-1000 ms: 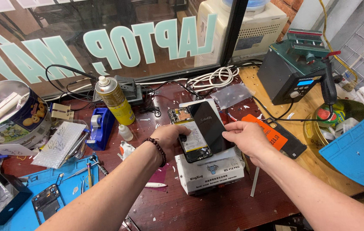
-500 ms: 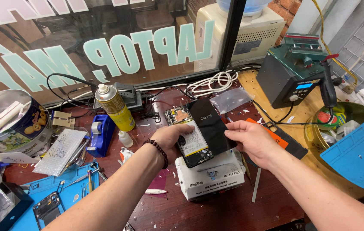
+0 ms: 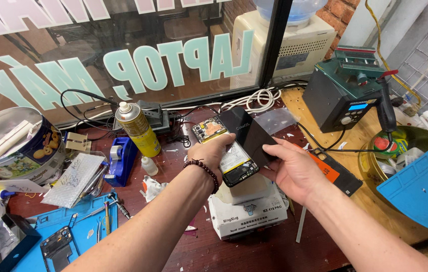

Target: The person removes a smartphone screen from the chassis, then applies adhesive to the phone frame. The person handles the screen, phone chassis, and adhesive tube during the process.

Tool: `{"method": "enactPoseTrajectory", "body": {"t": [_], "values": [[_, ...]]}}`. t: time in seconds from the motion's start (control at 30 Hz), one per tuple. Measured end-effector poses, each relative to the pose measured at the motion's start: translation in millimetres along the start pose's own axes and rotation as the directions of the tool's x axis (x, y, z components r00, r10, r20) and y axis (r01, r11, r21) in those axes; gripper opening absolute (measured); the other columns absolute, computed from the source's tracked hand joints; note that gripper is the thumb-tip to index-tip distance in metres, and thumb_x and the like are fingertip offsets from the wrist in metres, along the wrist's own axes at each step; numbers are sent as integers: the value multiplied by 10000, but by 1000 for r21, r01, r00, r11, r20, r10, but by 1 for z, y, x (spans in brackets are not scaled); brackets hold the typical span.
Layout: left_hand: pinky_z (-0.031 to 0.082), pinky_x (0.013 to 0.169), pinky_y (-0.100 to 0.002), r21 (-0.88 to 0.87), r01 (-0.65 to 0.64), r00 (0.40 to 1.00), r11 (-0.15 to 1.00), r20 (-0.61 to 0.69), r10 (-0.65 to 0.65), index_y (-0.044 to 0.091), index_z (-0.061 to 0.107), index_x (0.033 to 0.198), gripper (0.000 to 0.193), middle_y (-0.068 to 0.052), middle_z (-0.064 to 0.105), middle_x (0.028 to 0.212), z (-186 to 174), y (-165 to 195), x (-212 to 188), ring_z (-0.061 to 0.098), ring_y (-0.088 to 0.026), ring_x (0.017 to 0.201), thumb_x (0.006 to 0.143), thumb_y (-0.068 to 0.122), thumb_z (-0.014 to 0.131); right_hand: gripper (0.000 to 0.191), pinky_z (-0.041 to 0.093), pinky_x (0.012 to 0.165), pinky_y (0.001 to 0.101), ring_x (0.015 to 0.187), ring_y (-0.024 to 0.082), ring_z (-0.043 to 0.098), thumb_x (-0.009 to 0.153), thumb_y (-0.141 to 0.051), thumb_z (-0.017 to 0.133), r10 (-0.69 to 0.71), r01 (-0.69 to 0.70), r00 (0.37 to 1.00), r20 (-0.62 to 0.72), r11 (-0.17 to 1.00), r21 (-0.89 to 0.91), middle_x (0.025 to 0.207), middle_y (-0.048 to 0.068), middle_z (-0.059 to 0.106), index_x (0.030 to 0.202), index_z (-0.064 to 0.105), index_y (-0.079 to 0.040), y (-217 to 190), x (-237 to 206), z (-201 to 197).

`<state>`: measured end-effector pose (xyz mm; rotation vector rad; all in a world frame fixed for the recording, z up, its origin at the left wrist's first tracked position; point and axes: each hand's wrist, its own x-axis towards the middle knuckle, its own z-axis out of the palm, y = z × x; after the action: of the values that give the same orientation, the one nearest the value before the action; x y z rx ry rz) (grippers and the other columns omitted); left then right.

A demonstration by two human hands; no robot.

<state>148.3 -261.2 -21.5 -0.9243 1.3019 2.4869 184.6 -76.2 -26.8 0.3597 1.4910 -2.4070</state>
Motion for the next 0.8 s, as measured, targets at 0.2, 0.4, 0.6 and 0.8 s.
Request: {"method": "enactPoseTrajectory", "body": {"t": [0.2,0.4,0.6,0.8], "values": [[645,648,-424,-56,-111,994,992,-24,110,-44,674,1020,325,-145,755,909,9,-6,-1,756,-270,723,724,-41,809,263,561,898,416,959,176,672,898,-155,660,75,-65,996,-37,970,235,1052,27,710,1154,643,-94,9,-5,11],[626,676,-430,-8,-142,990,990,-9,142,-1,676,1023,285,-118,750,924,12,-8,-3,750,-263,749,759,11,783,269,547,893,382,969,179,676,918,-175,655,85,-84,996,4,969,233,1078,43,712,1164,644,-68,18,-6,16],[626,782,-444,134,19,989,991,142,-39,16,644,1049,225,-105,688,983,-4,9,-8,710,-260,894,829,62,649,294,564,875,343,960,188,680,927,-165,644,142,-139,990,12,939,314,1073,70,702,1186,614,-29,22,6,4],[636,856,-465,157,56,947,986,305,-102,-40,611,1055,202,-156,655,1028,-26,25,-11,695,-293,927,860,11,597,288,586,856,334,945,193,672,942,-179,643,257,-246,966,26,884,397,1051,90,682,1159,601,6,32,21,-3]]}}
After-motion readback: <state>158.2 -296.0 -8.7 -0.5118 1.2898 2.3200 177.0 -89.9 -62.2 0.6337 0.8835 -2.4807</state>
